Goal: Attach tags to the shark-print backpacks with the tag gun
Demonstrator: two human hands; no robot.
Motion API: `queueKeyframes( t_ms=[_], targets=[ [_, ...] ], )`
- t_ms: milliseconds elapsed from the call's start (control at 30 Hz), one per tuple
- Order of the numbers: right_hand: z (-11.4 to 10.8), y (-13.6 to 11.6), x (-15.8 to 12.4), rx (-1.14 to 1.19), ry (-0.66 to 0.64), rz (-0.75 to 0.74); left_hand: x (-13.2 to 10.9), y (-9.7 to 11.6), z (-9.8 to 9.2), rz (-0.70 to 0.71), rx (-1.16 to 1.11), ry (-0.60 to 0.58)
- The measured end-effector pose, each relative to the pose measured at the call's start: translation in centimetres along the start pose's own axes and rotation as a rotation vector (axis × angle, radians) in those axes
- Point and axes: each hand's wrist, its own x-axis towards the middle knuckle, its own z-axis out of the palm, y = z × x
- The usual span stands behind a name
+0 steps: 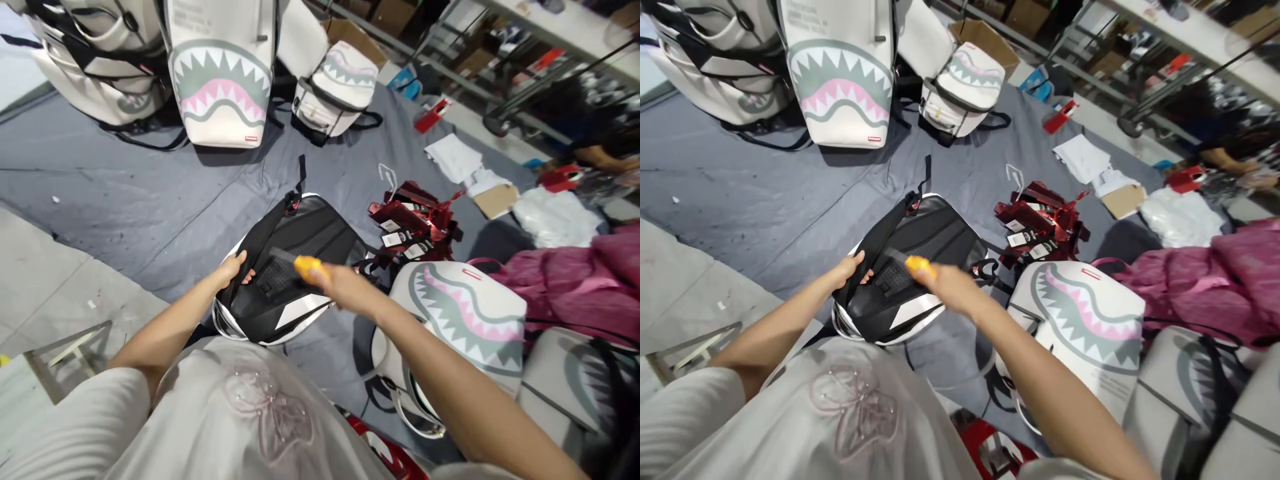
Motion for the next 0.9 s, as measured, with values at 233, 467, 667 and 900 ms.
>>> queueKeyframes(
  t_ms=[233, 467, 667, 900],
  targets=[
    [-1.9, 1.6, -4.0, -0.011, 0.063, 0.227, -3.6, -2.6, 5.1, 0.604, 1.116, 0.243],
    [-0.9, 5.1, -6.8, 0.244, -0.077, 0.196, -1.3, -0.6, 1.8, 0.249, 0.228, 0.058],
    [-0.8, 5.4, -5.8, 0.285, -0.160, 0.116, -1.1, 0.0, 0.3, 0.027, -0.098, 0.039],
    [-1.0, 3.7, -7.6, 0.111, -0.071, 0.184, -3.5, -1.8, 3.7, 0.572, 0.920, 0.279]
  ],
)
